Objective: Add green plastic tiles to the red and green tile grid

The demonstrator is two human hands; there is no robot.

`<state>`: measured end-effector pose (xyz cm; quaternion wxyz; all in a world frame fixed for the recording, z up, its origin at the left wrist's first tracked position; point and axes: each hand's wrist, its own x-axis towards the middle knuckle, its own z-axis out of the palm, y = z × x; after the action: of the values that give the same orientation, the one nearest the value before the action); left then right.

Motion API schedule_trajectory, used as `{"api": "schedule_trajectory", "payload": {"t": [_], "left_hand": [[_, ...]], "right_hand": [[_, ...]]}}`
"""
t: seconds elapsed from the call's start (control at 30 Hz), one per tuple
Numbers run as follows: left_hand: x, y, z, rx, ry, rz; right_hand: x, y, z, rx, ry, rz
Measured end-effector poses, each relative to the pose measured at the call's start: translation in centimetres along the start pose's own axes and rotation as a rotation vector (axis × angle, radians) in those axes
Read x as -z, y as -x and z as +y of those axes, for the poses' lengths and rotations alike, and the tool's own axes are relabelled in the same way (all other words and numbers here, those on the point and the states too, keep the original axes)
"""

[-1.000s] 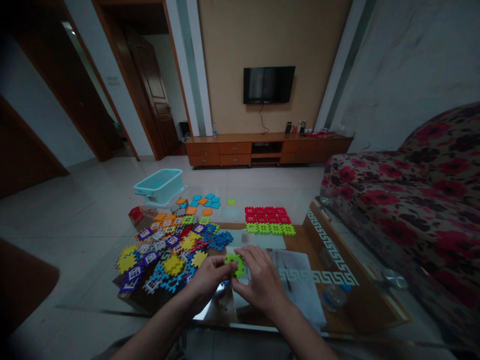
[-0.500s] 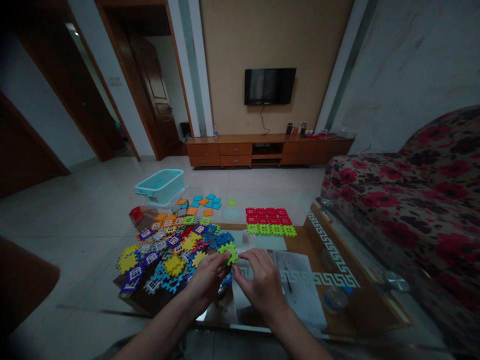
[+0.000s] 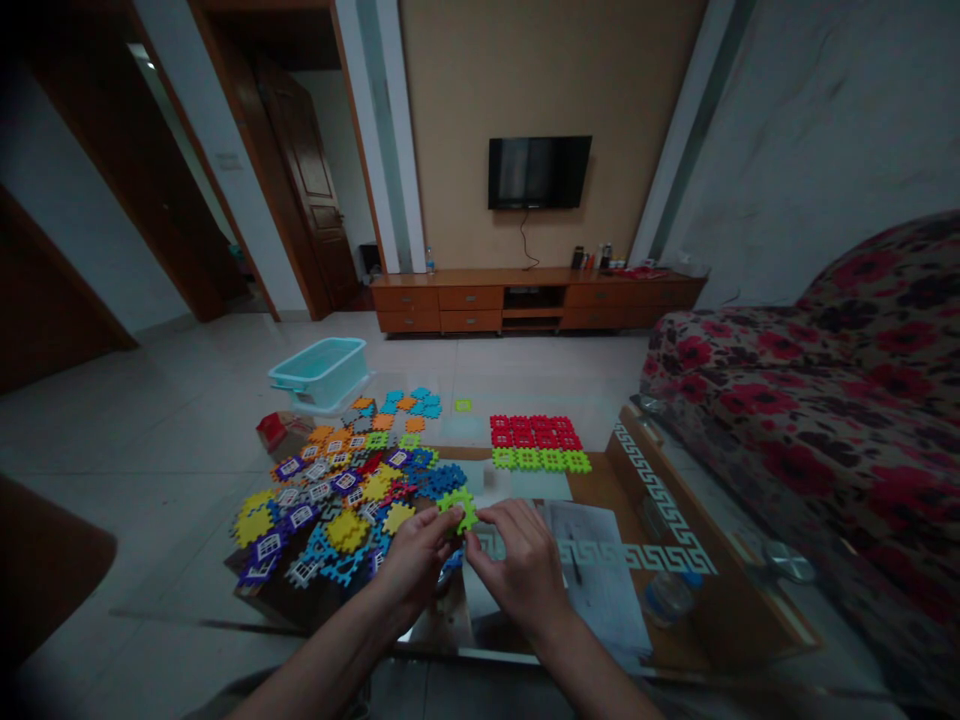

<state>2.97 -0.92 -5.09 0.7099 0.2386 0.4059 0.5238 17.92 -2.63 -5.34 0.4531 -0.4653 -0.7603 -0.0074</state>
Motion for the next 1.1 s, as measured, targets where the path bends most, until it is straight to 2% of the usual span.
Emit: {"api": "schedule_trajectory", "payload": {"t": [0.27, 0.77, 1.1], "left_hand": [[0.1, -0.2, -0.3, -0.040, -0.039, 0.032], [1.2, -0.8, -0.9, -0.217, -0.315, 0.037], [1.0, -0.7, -1.0, -0.211, -0.343, 0.073]], "right_hand": [[-0.1, -0.1, 0.0, -0.025, 0.009, 0.005], [-0.1, -0.1, -0.1, -0.006, 0.076, 0.015], [-0.6, 0.1, 0.1, 0.001, -0.089, -0.010]]}}
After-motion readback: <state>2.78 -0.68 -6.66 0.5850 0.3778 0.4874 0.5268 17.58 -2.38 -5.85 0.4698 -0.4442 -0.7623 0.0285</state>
